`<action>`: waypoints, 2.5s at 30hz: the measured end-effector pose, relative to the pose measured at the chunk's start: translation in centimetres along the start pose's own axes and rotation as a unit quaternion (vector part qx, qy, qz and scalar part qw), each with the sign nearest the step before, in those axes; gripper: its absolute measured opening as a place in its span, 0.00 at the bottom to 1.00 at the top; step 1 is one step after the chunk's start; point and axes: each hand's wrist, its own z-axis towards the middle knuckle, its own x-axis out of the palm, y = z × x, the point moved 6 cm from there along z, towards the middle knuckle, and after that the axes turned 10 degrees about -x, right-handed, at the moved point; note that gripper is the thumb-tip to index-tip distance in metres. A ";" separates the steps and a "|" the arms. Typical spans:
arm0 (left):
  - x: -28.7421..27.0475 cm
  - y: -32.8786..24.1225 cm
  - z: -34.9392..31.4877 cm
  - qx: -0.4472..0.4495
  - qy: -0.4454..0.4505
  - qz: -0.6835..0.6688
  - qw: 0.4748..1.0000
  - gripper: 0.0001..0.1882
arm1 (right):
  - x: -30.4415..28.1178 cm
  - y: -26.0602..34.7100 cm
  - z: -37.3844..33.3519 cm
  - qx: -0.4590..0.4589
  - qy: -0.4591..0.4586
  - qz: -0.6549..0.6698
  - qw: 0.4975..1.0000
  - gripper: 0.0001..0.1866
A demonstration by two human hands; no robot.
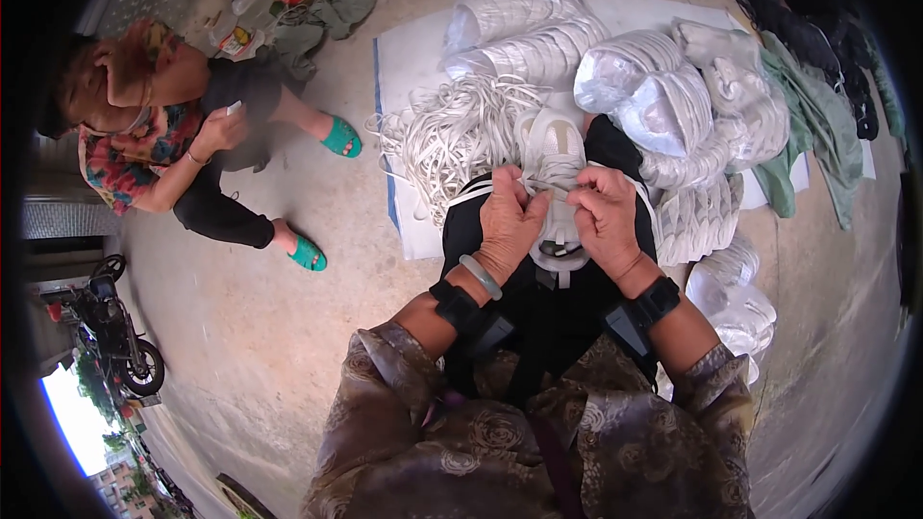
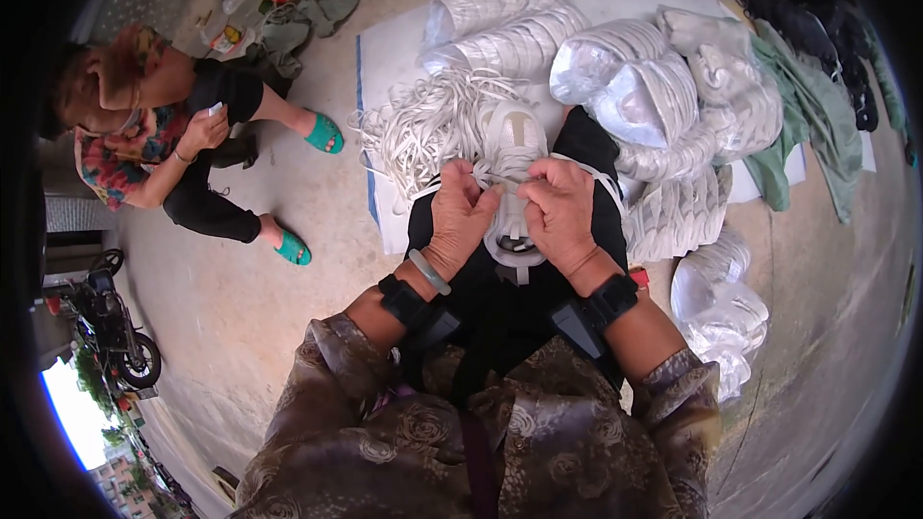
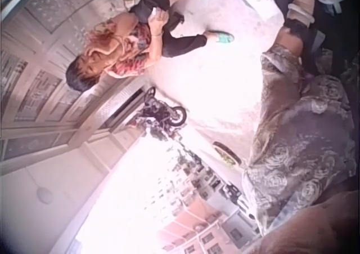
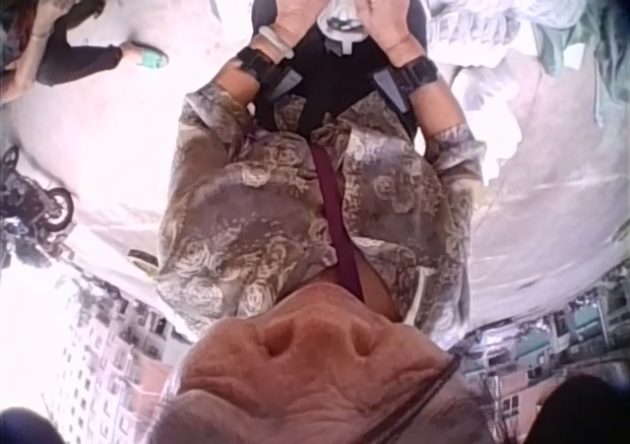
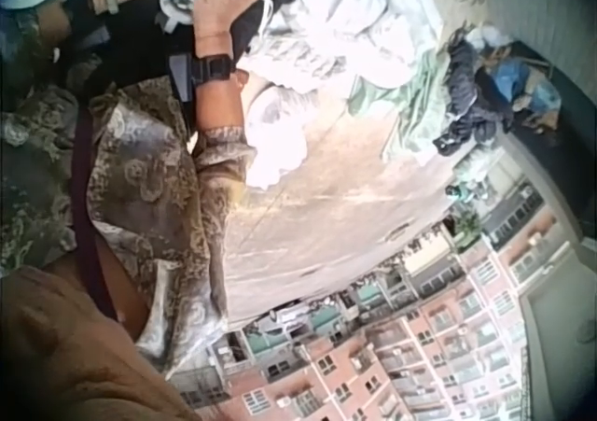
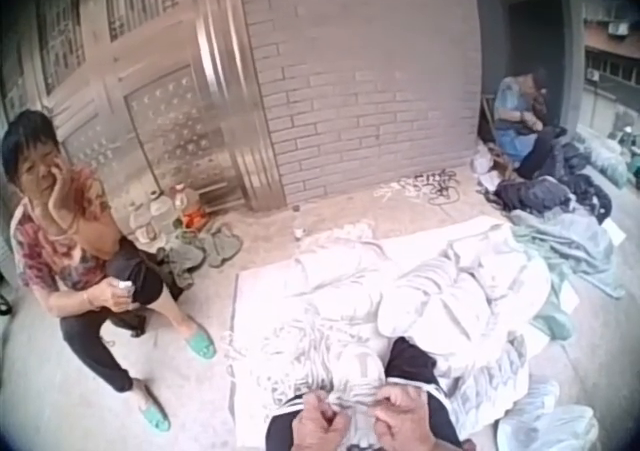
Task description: The recorder is lacing white athletic shoes and organizing them into plastic bags.
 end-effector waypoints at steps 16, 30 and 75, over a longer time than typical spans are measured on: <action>-0.6 -0.4 -1.4 0.142 0.092 0.081 0.982 0.21 | 2.9 1.2 1.2 -0.030 0.045 -0.085 0.995 0.05; -0.2 -0.3 -2.0 0.181 0.067 0.099 0.976 0.19 | -6.9 -1.5 -6.9 0.022 0.060 -0.150 0.987 0.05; 0.3 -0.6 2.3 -0.017 0.348 -0.026 0.937 0.05 | -4.8 0.5 -3.9 0.048 0.036 0.064 0.996 0.07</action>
